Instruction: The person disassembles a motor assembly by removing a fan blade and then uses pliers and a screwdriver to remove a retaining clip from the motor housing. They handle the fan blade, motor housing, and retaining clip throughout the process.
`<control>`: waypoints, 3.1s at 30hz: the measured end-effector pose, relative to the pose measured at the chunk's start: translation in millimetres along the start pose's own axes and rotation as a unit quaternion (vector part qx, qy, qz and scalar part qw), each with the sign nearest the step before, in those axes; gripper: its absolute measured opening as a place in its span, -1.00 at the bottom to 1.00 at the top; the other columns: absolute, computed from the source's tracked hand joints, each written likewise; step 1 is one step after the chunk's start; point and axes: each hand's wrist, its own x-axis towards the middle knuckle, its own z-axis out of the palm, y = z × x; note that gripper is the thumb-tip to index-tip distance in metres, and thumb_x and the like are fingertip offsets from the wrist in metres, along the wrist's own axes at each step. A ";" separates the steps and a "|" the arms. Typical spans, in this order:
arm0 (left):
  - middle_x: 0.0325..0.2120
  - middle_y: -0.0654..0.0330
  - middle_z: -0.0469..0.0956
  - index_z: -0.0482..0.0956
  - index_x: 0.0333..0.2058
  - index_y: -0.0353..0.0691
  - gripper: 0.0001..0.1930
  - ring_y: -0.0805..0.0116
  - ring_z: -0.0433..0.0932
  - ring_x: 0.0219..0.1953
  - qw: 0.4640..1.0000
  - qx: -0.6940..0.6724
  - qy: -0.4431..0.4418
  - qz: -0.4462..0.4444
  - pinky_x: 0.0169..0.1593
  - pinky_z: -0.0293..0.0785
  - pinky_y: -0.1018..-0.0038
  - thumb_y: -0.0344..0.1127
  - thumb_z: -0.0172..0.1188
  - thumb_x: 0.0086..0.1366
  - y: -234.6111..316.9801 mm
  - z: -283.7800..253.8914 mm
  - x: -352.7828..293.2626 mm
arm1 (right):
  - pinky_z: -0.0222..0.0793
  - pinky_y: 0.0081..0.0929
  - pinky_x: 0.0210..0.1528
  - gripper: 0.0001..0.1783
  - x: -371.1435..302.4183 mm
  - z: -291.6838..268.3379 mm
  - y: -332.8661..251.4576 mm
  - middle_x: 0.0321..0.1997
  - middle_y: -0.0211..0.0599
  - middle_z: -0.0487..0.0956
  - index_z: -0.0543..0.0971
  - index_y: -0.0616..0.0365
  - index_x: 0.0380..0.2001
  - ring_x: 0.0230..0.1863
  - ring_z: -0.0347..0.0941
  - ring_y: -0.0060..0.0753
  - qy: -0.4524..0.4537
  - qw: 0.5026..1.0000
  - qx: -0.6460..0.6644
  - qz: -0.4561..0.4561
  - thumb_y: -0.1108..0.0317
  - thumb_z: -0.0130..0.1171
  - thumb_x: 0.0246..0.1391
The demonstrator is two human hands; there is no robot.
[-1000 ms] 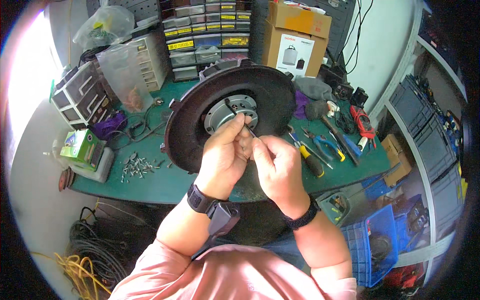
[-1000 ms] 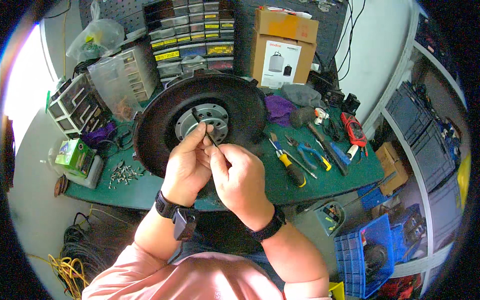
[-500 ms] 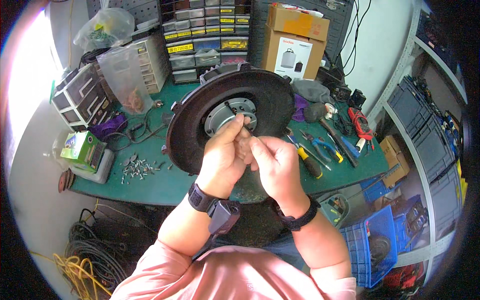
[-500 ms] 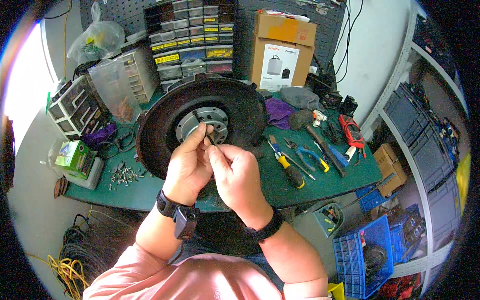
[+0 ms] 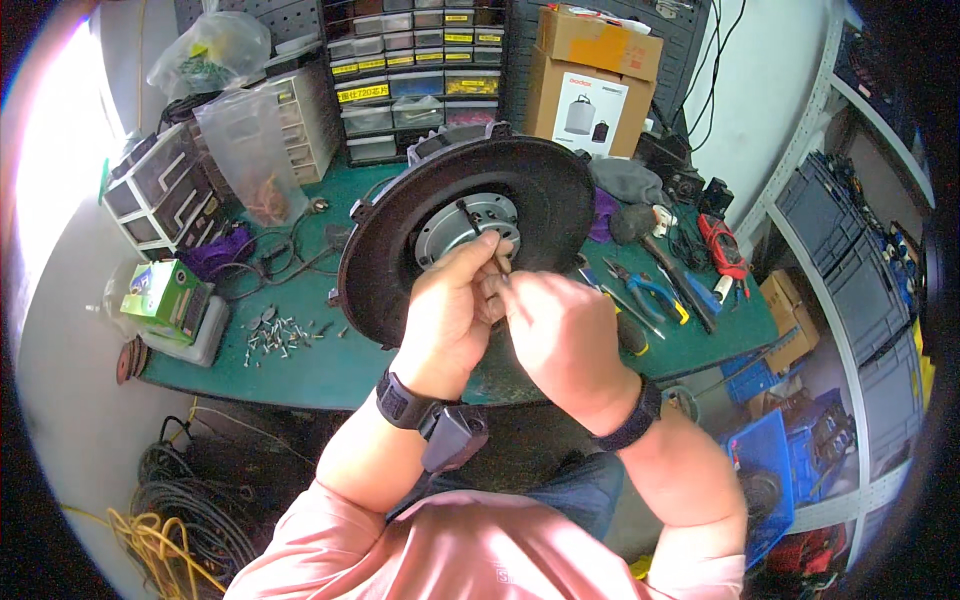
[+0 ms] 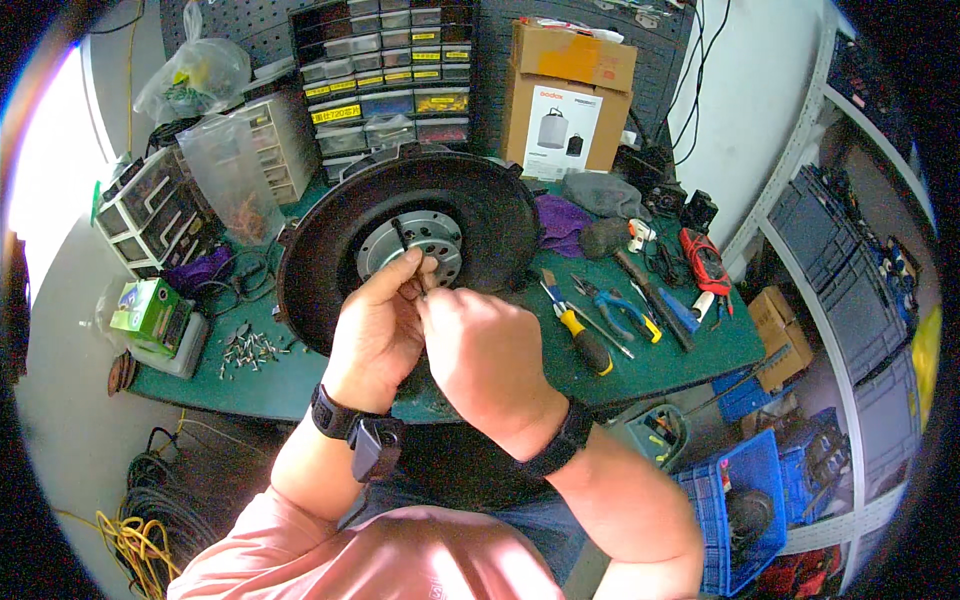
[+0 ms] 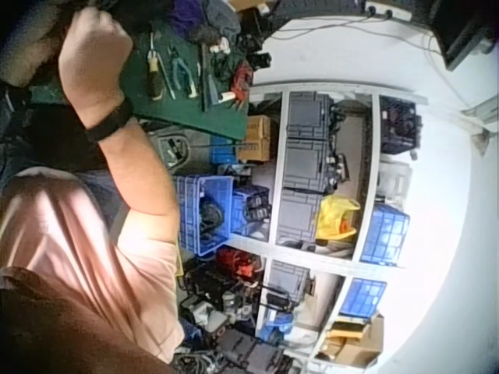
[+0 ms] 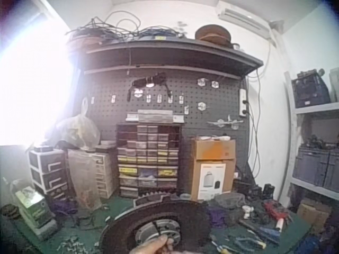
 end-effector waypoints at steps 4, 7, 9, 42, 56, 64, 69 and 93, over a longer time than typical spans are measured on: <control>-0.50 0.29 0.53 0.58 -0.30 -0.30 -0.73 0.56 0.44 -0.55 0.999 0.033 -0.005 -0.014 -0.50 0.33 0.66 -0.16 0.18 0.28 -1.0 -1.2 0.2 | 0.37 -0.36 -0.48 -0.91 4.4 -13.6 -3.9 -0.52 -0.37 0.47 0.49 0.08 -0.55 -0.48 0.48 -0.30 -0.060 0.961 -0.231 -0.137 0.32 0.07 -0.12; -0.40 0.21 0.58 0.57 -0.25 -0.30 -0.70 0.50 0.51 -0.44 0.999 0.022 -0.002 -0.030 -0.43 0.37 0.65 -0.14 0.17 0.29 -3.2 -1.8 0.9 | 0.37 -0.41 -0.49 -0.90 8.7 -16.4 -2.1 -0.54 -0.42 0.43 0.49 0.08 -0.54 -0.50 0.46 -0.37 -0.049 0.973 -0.188 -0.123 0.31 0.10 -0.10; -0.35 0.16 0.59 0.55 -0.21 -0.30 -0.68 0.44 0.54 -0.35 0.999 -0.006 -0.022 -0.049 -0.35 0.40 0.59 -0.11 0.14 0.30 -4.1 -4.8 2.8 | 0.38 -0.46 -0.50 -0.81 8.8 -21.5 -0.6 -0.56 -0.43 0.44 0.52 0.14 -0.53 -0.53 0.46 -0.44 -0.038 0.996 -0.057 -0.053 0.26 0.16 0.03; -0.10 0.02 0.54 0.49 -0.11 -0.39 -0.59 0.20 0.52 -0.07 0.997 0.010 -0.060 -0.053 -0.07 0.44 0.31 -0.10 -0.04 0.40 8.2 1.3 -4.5 | 0.22 -0.67 -0.57 -0.66 32.8 -28.3 13.8 -0.43 -0.42 0.56 0.61 0.14 -0.41 -0.48 0.40 -0.63 -0.246 0.715 0.502 0.420 0.08 0.09 0.17; -0.18 0.09 0.59 0.51 -0.13 -0.29 -0.69 0.30 0.54 -0.31 0.994 -0.008 -0.098 -0.037 -0.26 0.44 0.38 -0.14 0.02 0.37 -1.4 -13.2 4.9 | 0.13 -0.68 -0.63 -0.79 31.5 0.8 30.5 -0.57 -0.55 0.50 0.63 0.04 -0.51 -0.55 0.36 -0.69 -0.252 0.738 0.507 0.367 0.15 0.24 0.02; -0.13 0.08 0.58 0.50 -0.08 -0.30 -0.63 0.31 0.53 -0.29 0.993 -0.015 -0.096 -0.070 -0.24 0.41 0.39 -0.12 -0.08 0.41 -0.8 -8.2 5.5 | 0.15 -0.66 -0.62 -0.74 36.9 -18.2 25.2 -0.49 -0.54 0.56 0.63 0.00 -0.42 -0.55 0.38 -0.66 -0.262 0.670 0.522 0.458 0.08 0.13 0.09; 0.00 0.09 0.52 0.48 -0.04 -0.32 -0.61 0.31 0.53 -0.14 0.981 -0.040 -0.177 -0.063 -0.22 0.40 0.37 -0.11 -0.13 0.42 -0.1 -12.8 5.7 | 0.19 -0.67 -0.59 -0.74 36.6 -9.6 31.3 -0.47 -0.50 0.57 0.62 0.04 -0.43 -0.53 0.41 -0.64 -0.288 0.681 0.536 0.407 0.11 0.11 0.11; -0.12 0.08 0.57 0.49 -0.13 -0.31 -0.68 0.28 0.53 -0.16 0.988 -0.065 -0.141 -0.020 -0.15 0.37 0.39 -0.16 -0.04 0.39 -4.0 -8.0 3.3 | 0.17 -0.62 -0.60 -0.82 38.4 -5.4 28.8 -0.51 -0.53 0.53 0.61 0.00 -0.51 -0.55 0.37 -0.62 -0.231 0.697 0.536 0.416 0.19 0.17 0.06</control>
